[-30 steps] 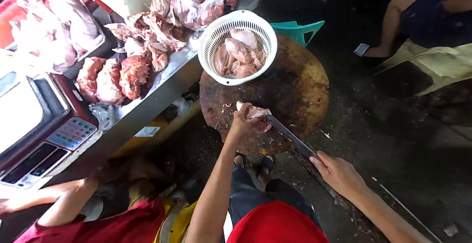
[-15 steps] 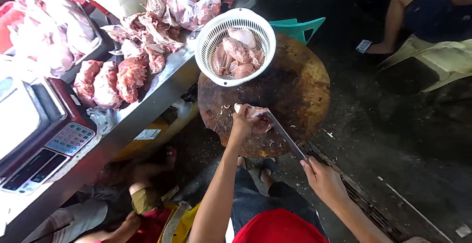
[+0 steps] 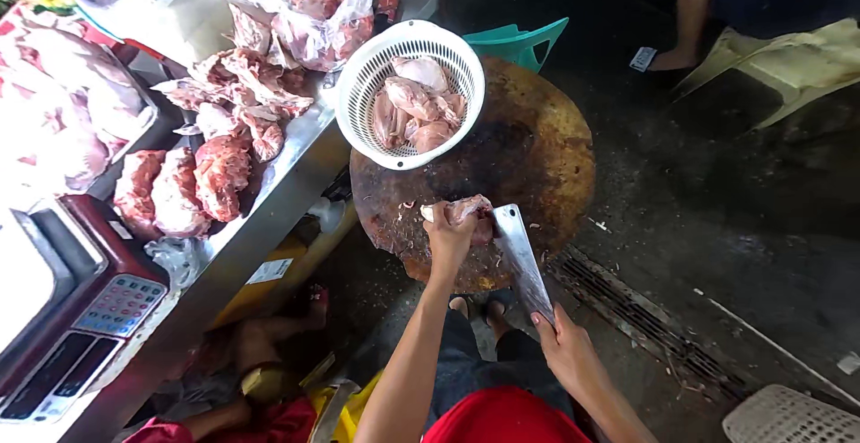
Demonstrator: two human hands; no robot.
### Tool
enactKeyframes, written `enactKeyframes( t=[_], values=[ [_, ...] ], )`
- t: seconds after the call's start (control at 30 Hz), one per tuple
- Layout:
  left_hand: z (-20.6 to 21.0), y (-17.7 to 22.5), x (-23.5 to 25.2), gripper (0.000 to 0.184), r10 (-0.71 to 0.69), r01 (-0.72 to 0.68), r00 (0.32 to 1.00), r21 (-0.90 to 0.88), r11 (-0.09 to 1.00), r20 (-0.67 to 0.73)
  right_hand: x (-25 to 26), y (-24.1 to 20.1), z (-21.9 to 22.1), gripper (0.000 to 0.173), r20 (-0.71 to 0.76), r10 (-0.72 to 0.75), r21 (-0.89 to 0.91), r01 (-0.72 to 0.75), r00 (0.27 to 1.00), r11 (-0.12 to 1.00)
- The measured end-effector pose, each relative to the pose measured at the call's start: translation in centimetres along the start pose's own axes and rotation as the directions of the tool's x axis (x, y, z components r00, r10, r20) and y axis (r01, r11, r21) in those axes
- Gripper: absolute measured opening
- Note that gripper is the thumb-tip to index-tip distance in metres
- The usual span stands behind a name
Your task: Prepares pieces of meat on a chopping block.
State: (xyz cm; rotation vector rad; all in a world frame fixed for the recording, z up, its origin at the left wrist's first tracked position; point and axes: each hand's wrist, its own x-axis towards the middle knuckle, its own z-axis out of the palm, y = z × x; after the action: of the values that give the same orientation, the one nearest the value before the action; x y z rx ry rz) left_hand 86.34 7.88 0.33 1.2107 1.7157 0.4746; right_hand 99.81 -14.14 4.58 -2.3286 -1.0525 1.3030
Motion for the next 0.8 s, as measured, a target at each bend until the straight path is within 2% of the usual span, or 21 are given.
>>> enactKeyframes(
  t=[0.17,0.3,0.4,0.57,0.73,0.8],
  values=[
    [0.4,-0.1,-1.5,0.065,0.010,-0.011,1.000,-0.022,1.000,-0.027,-0.6,-2.3,1.3,0.038,0.092,0.147,0.336,-0.170,0.985,0.926],
    [0.5,-0.8,-2.2,0.060,0.039,-0.042,0.998,-0.043,0.998,-0.054,-1.4,-4.6,0.5,0.034,0.185,0.230,0.450,-0.291,0.955,0.844],
    [0.0,-1.7,-2.1,0.058,0.098,-0.099,0.995,-0.033,0.995,-0.022,-1.6,-5.6,-0.8,0.027,0.244,0.240,0.506,-0.335,0.940,0.795],
    [-1.1,-2.1,-0.8,0.059,0.115,-0.115,0.991,-0.001,0.993,0.069,0.4,-5.5,-1.5,0.020,0.258,0.183,0.521,-0.297,0.948,0.800],
    [-1.8,-1.8,0.6,0.062,0.030,-0.039,0.985,0.048,0.998,0.172,-0.7,-3.4,0.3,0.036,0.139,0.142,0.392,-0.186,0.980,0.901],
    [-1.8,-1.7,0.6,0.063,0.017,-0.027,0.983,0.051,0.998,0.181,0.3,-4.1,0.9,0.034,0.108,0.153,0.392,-0.183,0.982,0.901]
  ],
)
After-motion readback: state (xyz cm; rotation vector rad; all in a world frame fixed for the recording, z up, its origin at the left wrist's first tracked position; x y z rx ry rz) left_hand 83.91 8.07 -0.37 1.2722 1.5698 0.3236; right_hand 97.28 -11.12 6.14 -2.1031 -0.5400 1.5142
